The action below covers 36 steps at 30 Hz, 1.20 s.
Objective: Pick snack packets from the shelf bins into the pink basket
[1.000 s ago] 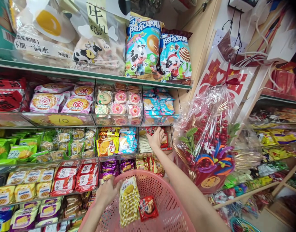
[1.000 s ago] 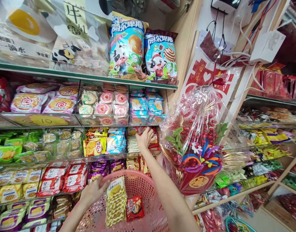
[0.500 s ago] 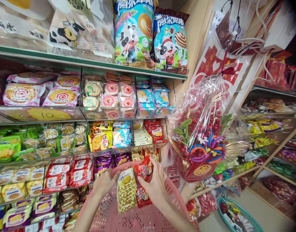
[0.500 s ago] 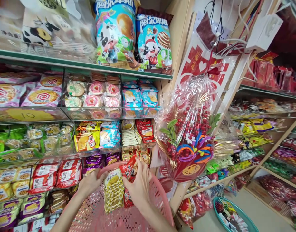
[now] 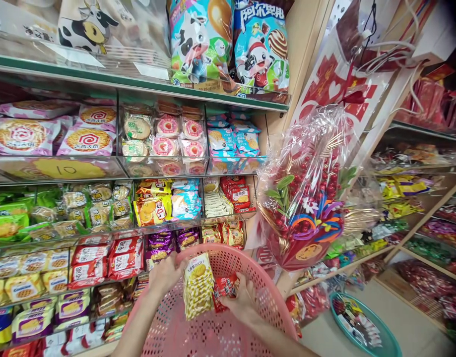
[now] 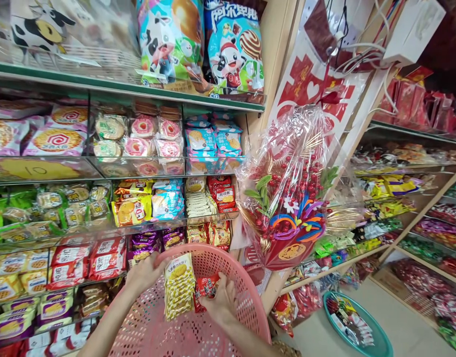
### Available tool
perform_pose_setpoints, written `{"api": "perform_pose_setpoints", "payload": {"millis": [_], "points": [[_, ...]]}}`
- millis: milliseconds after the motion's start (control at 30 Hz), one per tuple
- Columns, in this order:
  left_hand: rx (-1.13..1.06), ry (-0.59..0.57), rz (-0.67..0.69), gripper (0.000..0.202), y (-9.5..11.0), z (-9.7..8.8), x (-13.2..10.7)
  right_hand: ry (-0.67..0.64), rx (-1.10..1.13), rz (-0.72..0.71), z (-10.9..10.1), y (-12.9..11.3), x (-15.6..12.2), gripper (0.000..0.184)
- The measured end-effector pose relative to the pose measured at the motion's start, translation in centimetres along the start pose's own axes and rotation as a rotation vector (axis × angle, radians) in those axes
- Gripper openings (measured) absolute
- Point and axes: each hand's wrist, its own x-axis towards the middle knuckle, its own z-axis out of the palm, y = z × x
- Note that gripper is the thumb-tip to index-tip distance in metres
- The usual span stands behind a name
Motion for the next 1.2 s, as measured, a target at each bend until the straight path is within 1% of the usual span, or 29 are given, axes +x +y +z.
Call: {"api": "perform_pose_setpoints", "payload": {"millis": [100,233,400,500,600,700,800,900,1067,1200], "points": [[-0.002,-0.007,-0.003,0.054,0.0,0.1,-0.2,0.069,-0.023,0.016,0.7,0.1,-0.2,0.073],[0.005,-0.001,-0.006,0.053,0.2,0.1,-0.4,0.167,-0.069,-0.013,1.6,-0.1,-0.2,0.075],[0.005,0.019,0.025,0.050,0.6,0.2,-0.6,0.196,-0.093,-0.033,2.4,-0.9,-0.3,0.080],[0.001,0.017,0.020,0.050,0.6,0.2,-0.6,0.154,-0.097,-0.028,2.4,-1.1,-0.6,0.088],[-0.002,0.011,0.010,0.051,0.4,0.2,-0.7,0.055,-0.098,-0.042,1.8,-0.8,-1.2,0.100],[0.008,0.012,0.011,0.053,0.3,0.1,-0.7,-0.030,-0.150,-0.112,1.0,-0.2,-1.6,0.107],[0.016,0.009,0.022,0.051,0.5,0.0,-0.8,-0.068,-0.270,-0.192,0.4,0.5,-1.5,0.102],[0.028,0.003,0.031,0.050,0.8,-0.2,-0.8,-0.057,-0.384,-0.245,-0.1,0.8,-1.3,0.096],[0.020,-0.014,0.023,0.050,1.1,-0.4,-0.7,-0.035,-0.548,-0.357,-0.4,0.6,-1.1,0.097],[0.015,-0.009,0.023,0.051,1.0,-0.4,-0.7,-0.091,-0.656,-0.359,-0.4,0.4,-1.1,0.091]]}}
